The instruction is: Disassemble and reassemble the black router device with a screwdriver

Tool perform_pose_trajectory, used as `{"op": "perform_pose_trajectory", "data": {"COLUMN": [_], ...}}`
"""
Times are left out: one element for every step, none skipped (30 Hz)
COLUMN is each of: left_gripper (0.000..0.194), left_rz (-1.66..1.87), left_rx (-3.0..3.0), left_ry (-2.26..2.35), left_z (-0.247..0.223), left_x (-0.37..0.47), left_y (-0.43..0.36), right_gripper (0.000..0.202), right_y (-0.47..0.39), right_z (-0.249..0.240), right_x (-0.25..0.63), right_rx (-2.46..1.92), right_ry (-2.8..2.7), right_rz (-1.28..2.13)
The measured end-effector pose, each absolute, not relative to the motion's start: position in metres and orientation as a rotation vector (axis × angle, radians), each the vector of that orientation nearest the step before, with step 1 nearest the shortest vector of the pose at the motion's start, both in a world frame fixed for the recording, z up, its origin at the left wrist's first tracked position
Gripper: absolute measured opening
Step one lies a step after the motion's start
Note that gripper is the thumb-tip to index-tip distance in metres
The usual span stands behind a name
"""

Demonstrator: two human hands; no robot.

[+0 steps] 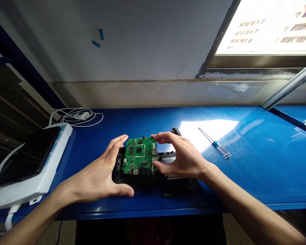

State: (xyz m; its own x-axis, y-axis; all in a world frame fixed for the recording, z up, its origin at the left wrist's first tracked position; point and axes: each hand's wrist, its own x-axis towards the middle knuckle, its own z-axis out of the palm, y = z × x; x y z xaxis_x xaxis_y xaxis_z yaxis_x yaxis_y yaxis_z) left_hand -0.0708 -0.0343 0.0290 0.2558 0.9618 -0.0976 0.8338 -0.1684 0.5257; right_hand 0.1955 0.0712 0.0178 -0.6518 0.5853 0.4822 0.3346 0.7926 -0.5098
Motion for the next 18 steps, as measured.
{"op": "perform_pose_trajectory", "data": {"left_gripper": [0.128,0.125,0.123,0.121,0.120,0.119,0.118,0.117,0.116,0.115,0.115,0.115,0.116,0.116,0.116,0.117,0.117,0.117], "left_rz": [0.359,0.364,0.370,0.375,0.381,0.386,0.389,0.391,0.388,0.388,0.393,0.407,0.433,0.465,0.501,0.538,0.572,0.604], "left_rx": [2.044,2.043,2.050,2.062,2.078,2.094,2.108,2.118,2.124,2.126,2.129,2.133,2.139,2.147,2.153,2.158,2.165,2.175], "left_ry": [1.629,1.629,1.626,1.618,1.604,1.584,1.562,1.539,1.514,1.493,1.475,1.464,1.459,1.459,1.464,1.470,1.478,1.485], "left_z": [0.030,0.030,0.031,0.032,0.032,0.032,0.033,0.033,0.033,0.034,0.034,0.034,0.033,0.033,0.033,0.033,0.033,0.033], "left_x": [-0.071,-0.071,-0.071,-0.071,-0.071,-0.072,-0.072,-0.073,-0.074,-0.075,-0.076,-0.076,-0.077,-0.077,-0.077,-0.077,-0.077,-0.077], "left_y": [-0.033,-0.032,-0.030,-0.027,-0.024,-0.021,-0.017,-0.013,-0.009,-0.005,-0.001,0.001,0.003,0.005,0.005,0.005,0.005,0.006], "right_gripper": [0.057,0.057,0.058,0.058,0.058,0.058,0.057,0.057,0.057,0.058,0.059,0.060,0.060,0.061,0.060,0.060,0.061,0.063], "right_y": [0.072,0.072,0.072,0.072,0.072,0.071,0.071,0.071,0.071,0.072,0.073,0.074,0.074,0.075,0.076,0.077,0.077,0.077], "right_z": [0.018,0.018,0.018,0.019,0.019,0.020,0.020,0.020,0.020,0.020,0.019,0.019,0.018,0.017,0.017,0.017,0.017,0.017], "right_x": [0.196,0.195,0.195,0.195,0.195,0.195,0.195,0.196,0.196,0.197,0.197,0.198,0.199,0.200,0.201,0.201,0.202,0.202], "right_rx": [-0.699,-0.715,-0.724,-0.729,-0.731,-0.728,-0.721,-0.714,-0.709,-0.704,-0.699,-0.691,-0.674,-0.646,-0.614,-0.584,-0.556,-0.534], "right_ry": [-2.311,-2.296,-2.282,-2.270,-2.256,-2.241,-2.228,-2.218,-2.211,-2.207,-2.209,-2.214,-2.218,-2.224,-2.232,-2.242,-2.253,-2.267], "right_rz": [0.536,0.564,0.587,0.604,0.614,0.621,0.625,0.629,0.635,0.642,0.649,0.657,0.663,0.663,0.655,0.639,0.617,0.589]}}
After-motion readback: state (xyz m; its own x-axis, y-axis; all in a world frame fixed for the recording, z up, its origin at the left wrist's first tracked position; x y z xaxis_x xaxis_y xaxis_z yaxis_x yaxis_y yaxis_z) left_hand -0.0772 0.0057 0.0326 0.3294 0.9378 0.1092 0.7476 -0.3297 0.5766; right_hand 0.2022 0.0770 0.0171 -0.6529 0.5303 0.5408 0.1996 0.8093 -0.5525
